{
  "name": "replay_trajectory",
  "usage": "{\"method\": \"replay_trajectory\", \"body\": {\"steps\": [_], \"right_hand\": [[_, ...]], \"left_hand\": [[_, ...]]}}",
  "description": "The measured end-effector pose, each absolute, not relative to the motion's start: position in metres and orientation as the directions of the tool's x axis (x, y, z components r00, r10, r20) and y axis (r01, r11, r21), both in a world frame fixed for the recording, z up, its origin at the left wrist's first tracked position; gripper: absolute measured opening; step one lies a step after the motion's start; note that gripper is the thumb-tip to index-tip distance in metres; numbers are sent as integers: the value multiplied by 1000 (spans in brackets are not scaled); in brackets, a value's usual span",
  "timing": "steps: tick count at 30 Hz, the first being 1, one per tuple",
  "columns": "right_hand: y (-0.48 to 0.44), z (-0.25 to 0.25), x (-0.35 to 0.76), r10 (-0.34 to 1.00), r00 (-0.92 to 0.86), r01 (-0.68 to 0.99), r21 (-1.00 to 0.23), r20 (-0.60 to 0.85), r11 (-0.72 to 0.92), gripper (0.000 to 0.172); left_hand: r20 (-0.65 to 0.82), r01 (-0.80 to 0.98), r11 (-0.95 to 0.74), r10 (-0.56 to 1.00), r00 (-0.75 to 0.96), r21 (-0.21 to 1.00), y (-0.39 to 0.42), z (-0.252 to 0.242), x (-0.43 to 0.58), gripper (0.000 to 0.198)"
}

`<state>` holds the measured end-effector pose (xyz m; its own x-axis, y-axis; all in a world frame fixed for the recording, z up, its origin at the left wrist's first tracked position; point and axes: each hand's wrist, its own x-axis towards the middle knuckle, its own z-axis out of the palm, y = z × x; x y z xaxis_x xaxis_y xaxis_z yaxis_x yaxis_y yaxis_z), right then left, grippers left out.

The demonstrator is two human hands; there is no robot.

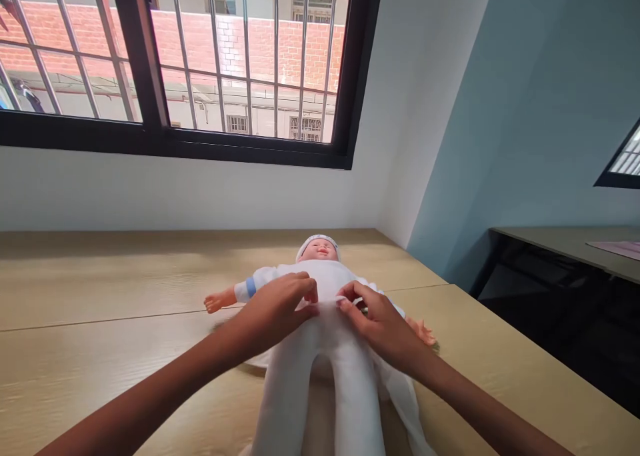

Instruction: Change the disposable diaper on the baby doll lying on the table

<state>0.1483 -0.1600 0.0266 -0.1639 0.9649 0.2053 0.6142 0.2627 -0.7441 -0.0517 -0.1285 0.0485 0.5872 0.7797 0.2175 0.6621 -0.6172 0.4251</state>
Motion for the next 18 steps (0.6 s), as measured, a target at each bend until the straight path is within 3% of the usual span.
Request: {"method": "replay_trajectory", "body": {"steps": [4,8,11,14,18], "right_hand": [[-146,34,154,992,-118,384,-923,-50,-1,19],[-133,22,161,987,-92,239,-965,-130,-105,23],[-126,13,166,982,-72,137,-977,-173,-162,40],[-122,12,171,979,-97,52,-983,-181,-176,50],[-123,21,180,969,-201,109,-986,-145,-125,42]], "left_hand": [[87,642,-502,822,563,579,-105,57,-60,23],[16,509,-381,812,584,772,-71,43,-69,34],[-72,351,-205,768,636,914,-48,25,-78,42],[-135,279,-84,722,678,957,-36,13,-84,45],[-120,244,-75,711,693,967,-38,14,-88,42]]}}
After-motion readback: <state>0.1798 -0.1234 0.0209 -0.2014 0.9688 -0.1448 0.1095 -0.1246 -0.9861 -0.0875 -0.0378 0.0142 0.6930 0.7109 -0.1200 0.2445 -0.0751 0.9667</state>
